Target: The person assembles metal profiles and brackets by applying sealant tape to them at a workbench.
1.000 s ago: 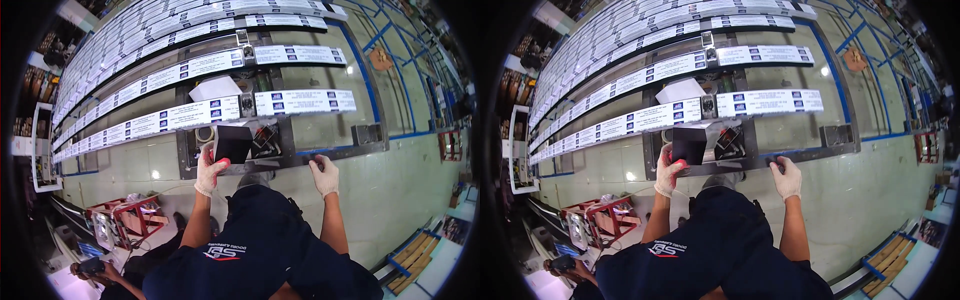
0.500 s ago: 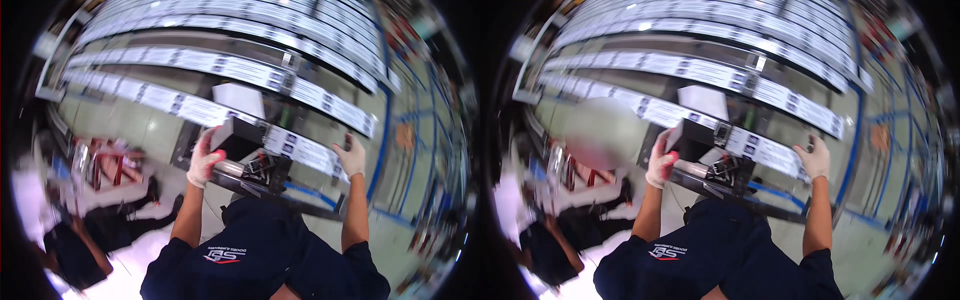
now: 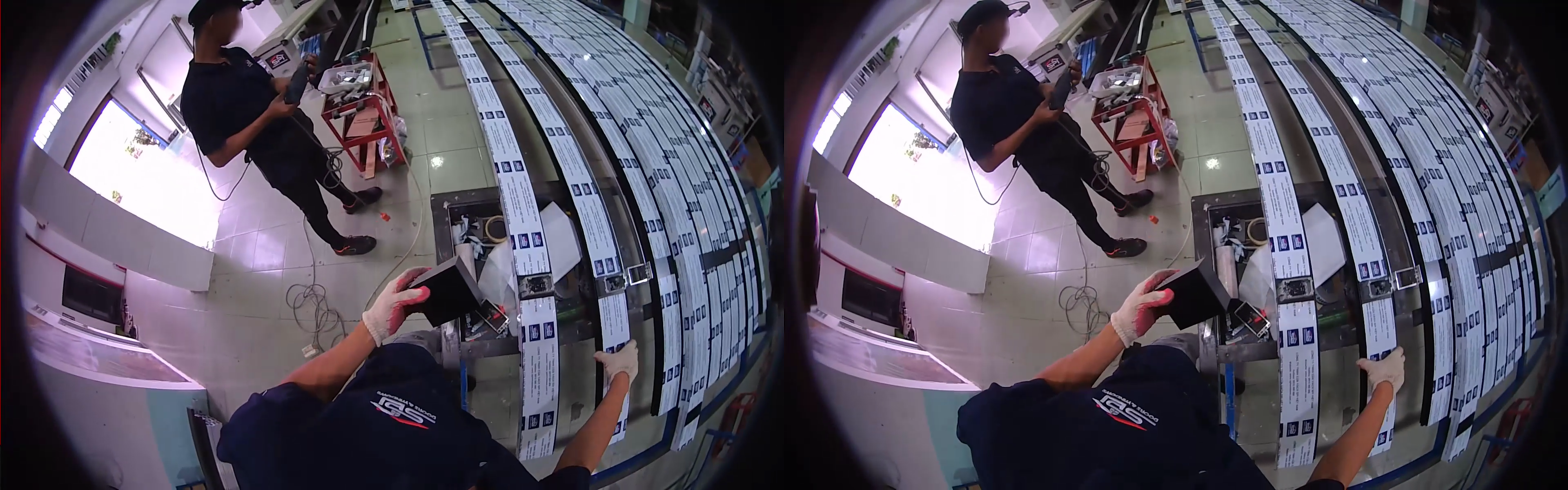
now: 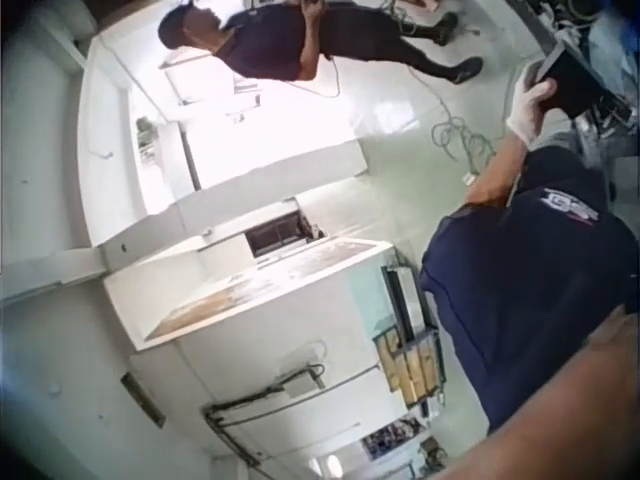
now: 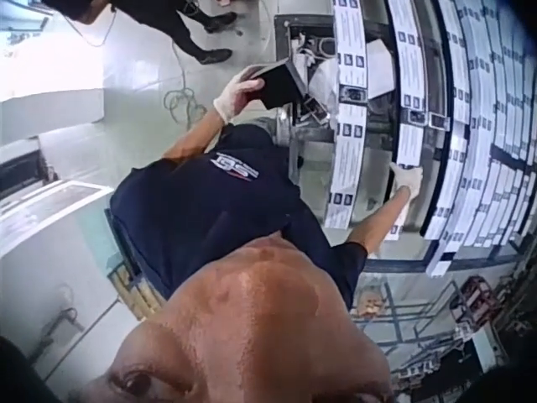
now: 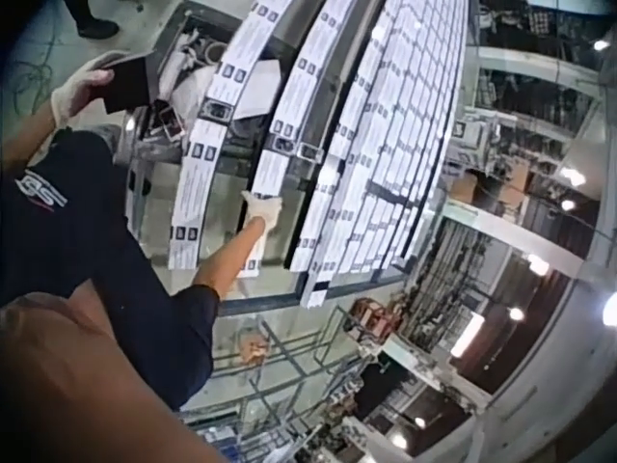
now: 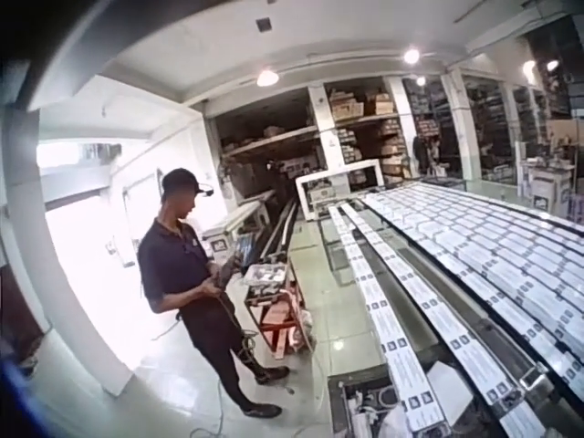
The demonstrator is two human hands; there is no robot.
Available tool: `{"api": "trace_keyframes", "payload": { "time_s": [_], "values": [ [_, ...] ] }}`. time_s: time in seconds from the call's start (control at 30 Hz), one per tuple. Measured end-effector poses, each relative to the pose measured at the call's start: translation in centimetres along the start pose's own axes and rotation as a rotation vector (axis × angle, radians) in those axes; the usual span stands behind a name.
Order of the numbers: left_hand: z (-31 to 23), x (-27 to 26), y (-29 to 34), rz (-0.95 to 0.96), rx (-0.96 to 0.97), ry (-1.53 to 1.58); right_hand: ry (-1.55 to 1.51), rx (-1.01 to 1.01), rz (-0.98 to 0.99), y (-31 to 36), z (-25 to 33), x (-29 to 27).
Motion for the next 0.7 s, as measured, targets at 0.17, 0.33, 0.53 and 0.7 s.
{"api": "trace_keyframes", "payload": {
  "time_s": [0.17,0.33,0.53,0.7],
  "values": [
    [-1.4,2.0,-1.2,0.099,0.094,-0.095,0.001,-0.020,0.004,1.7,0.8,-0.7],
    [-4.7,3.6,-1.8,0.174,0.211,-0.204,-0.029,-0.022,0.014,4.5,1.7,1.0],
    [-7.9,5.7,-2.8,0.287,0.204,-0.345,-0.154,-0.057,-0.010,5.5,0.3,2.1],
    [-9.6,9.1,-7.3,0.550,0.535,-0.845,-0.762,-0.149,-0.137,9.8,-2.2,2.7]
  ]
}}
Point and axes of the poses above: each hand's wrist, its own y-axis away from the middle knuckle, its own x-axis out of the palm, z = x × y, the point moved 2 cm from there along -y, towards the middle knuckle, and after that the axes turned 15 degrees about -y, right-handed, at the moved point
